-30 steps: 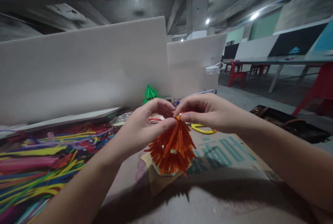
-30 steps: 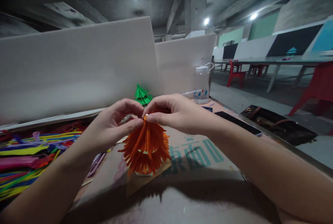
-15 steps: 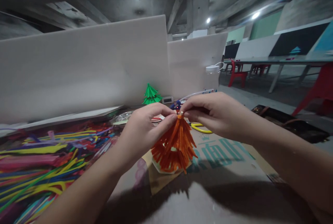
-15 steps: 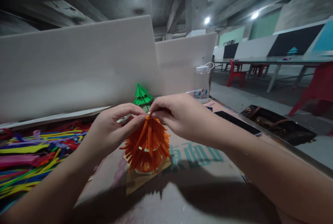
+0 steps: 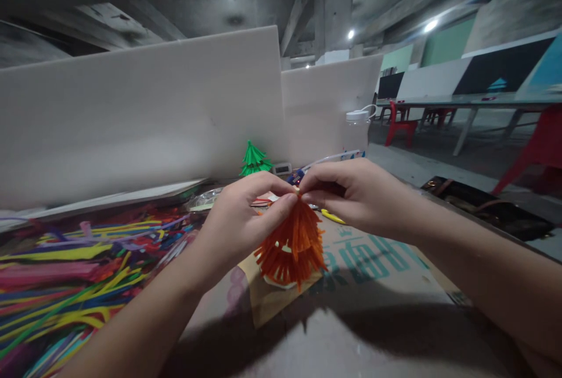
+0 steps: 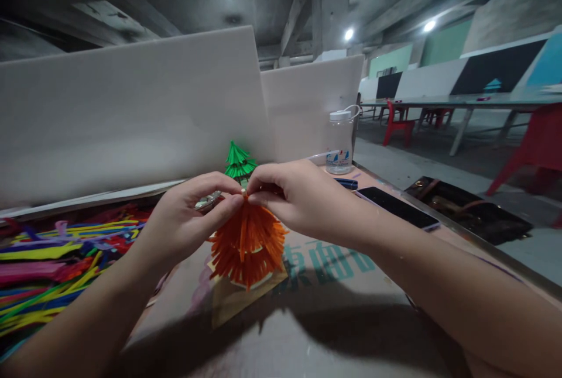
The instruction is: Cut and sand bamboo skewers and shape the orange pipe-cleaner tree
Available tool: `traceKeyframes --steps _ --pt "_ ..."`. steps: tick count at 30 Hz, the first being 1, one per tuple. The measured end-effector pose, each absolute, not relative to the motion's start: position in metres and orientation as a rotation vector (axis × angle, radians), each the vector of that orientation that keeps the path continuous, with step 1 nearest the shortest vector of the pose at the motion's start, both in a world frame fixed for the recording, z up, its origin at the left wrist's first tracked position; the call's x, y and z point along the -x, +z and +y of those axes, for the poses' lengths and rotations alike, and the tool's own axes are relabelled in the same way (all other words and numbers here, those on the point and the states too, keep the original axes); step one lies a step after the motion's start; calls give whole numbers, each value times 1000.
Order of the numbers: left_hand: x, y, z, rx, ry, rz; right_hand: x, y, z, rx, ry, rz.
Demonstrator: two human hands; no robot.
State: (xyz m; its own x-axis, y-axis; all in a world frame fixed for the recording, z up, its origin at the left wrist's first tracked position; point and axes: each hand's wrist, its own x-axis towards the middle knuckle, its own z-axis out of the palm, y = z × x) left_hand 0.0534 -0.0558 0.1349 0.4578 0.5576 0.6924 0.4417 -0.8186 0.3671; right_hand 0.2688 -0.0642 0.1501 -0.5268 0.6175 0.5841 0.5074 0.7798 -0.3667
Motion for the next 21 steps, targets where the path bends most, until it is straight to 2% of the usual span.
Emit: traceKeyframes --steps 5,17,21 --pt "-53 137 -55 -2629 1249 858 -270 147 -57 800 197 -2169" --pt "-51 136 -40 -2452 1183 735 -268 145 -36 607 906 -2117" --pt "-52 136 -42 -2514 1231 742 -266 142 -37 615 895 -2057"
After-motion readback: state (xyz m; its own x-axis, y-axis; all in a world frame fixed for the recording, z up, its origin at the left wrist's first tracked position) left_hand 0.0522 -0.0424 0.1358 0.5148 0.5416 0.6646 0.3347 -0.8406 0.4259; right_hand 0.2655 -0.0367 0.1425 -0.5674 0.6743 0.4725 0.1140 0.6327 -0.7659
